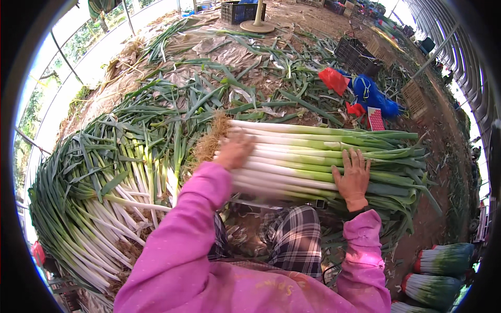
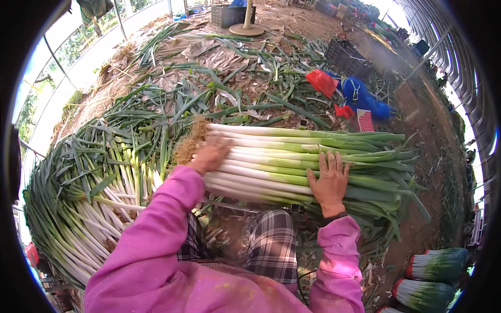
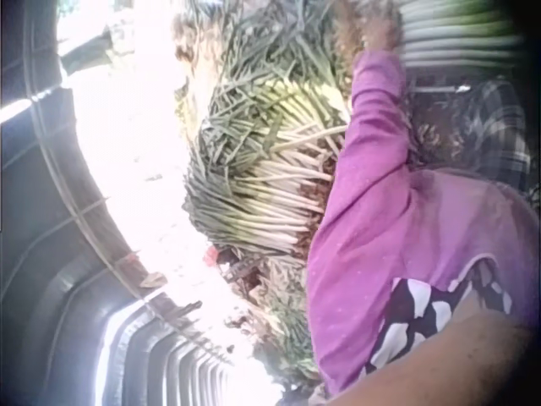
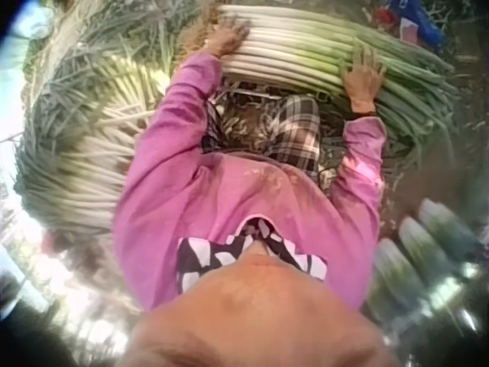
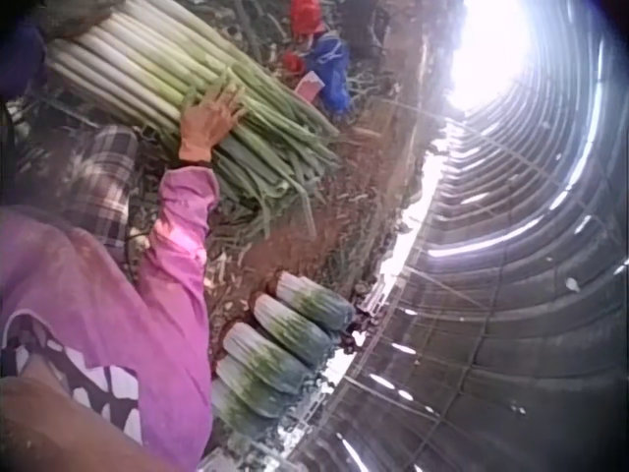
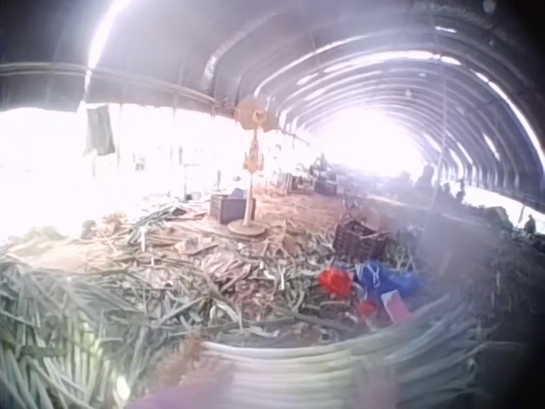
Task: The person picks up leeks from a pile, peels away the outer layers by hand, and places them onto a stack. Once the stack is complete, the person wraps a band around the bundle of leeks.
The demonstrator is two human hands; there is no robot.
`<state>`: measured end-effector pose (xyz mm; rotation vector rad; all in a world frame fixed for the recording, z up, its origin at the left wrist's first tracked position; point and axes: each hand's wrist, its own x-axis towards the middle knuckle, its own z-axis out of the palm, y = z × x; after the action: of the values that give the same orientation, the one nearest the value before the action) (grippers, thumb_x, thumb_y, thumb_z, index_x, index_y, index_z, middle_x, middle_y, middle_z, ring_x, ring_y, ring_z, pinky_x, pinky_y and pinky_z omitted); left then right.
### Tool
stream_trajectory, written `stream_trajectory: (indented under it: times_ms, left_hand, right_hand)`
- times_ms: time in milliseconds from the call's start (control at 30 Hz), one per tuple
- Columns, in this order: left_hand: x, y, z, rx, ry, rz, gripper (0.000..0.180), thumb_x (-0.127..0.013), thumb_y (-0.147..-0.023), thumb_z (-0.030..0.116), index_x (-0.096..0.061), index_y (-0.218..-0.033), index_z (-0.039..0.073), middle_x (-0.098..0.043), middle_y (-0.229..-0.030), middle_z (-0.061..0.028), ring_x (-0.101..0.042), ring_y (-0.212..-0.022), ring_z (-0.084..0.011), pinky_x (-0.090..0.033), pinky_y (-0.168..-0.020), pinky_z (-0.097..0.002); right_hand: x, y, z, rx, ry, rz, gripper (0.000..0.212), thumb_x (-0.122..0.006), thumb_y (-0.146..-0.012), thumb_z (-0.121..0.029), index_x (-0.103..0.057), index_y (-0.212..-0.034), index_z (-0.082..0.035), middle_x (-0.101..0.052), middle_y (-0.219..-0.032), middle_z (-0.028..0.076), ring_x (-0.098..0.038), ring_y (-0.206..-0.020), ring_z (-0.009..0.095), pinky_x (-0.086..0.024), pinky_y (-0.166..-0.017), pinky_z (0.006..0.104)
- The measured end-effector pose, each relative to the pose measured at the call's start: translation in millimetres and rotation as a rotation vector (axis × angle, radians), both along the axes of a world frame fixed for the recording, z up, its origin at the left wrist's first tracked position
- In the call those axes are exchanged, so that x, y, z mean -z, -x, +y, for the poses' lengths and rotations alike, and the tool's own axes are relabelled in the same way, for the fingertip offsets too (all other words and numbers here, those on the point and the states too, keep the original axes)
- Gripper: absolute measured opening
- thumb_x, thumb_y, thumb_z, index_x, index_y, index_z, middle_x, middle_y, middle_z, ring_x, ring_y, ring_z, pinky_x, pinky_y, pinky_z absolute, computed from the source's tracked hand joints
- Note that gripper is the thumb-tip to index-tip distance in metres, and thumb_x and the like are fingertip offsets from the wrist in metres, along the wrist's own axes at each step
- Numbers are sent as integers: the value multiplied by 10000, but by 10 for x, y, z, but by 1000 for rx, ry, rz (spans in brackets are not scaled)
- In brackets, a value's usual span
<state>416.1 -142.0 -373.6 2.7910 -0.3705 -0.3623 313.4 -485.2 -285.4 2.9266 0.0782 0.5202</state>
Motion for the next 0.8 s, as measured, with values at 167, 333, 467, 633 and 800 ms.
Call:
stream_trajectory:
  times_ms: [167, 333, 467, 633, 800]
  left_hand:
    - [144, -18, 508, -84, 63, -14, 557, -389, -949, 471, -308, -1452, 245, -143, -1546, -138, -105, -1421, -366, -145, -1142, -473]
    - [182, -59, 486, -61, 110, -17, 559, -369, -948, 481, -297, -1456, 261, -155, -1550, -106, -90, -1435, -310, -62, -1129, -556]
    - [249, 37, 497, -68, 164, -66, 544, -365, -950, 472, -315, -1449, 258, -163, -1550, -90, -111, -1434, -296, -46, -1128, -564]
    - [111, 34, 447, 37, 217, -181, 399, -508, -909, 367, -564, -1247, 162, -525, -1268, -106, -436, -1228, -338, -284, -1054, -499]
    - [-45, -93, 589, 114, 317, -453, 229, -632, -827, 258, -644, -1000, 109, -579, -1030, -102, -529, -1007, -322, -396, -905, -456]
  right_hand:
    - [16, -34, 14, -20, -31, 11, 600, -588, -815, -443, -529, -1294, -87, -495, -1337, 109, -391, -1292, 297, -278, -1075, 500]
    - [46, -56, -15, 6, 26, 31, 586, -569, -831, -414, -523, -1294, -56, -485, -1357, 115, -397, -1292, 304, -302, -1068, 478]
    - [33, -73, -8, 27, 26, 61, 587, -565, -834, -412, -517, -1299, -57, -478, -1366, 118, -390, -1300, 303, -296, -1071, 478]
    - [19, -83, -12, 46, 37, 103, 590, -563, -841, -402, -492, -1314, -57, -454, -1391, 124, -369, -1318, 305, -282, -1074, 488]
    - [126, -10, 15, -43, -23, -41, 516, -598, -820, -347, -512, -1274, -118, -373, -1450, 143, -304, -1358, 338, -283, -1062, 507]
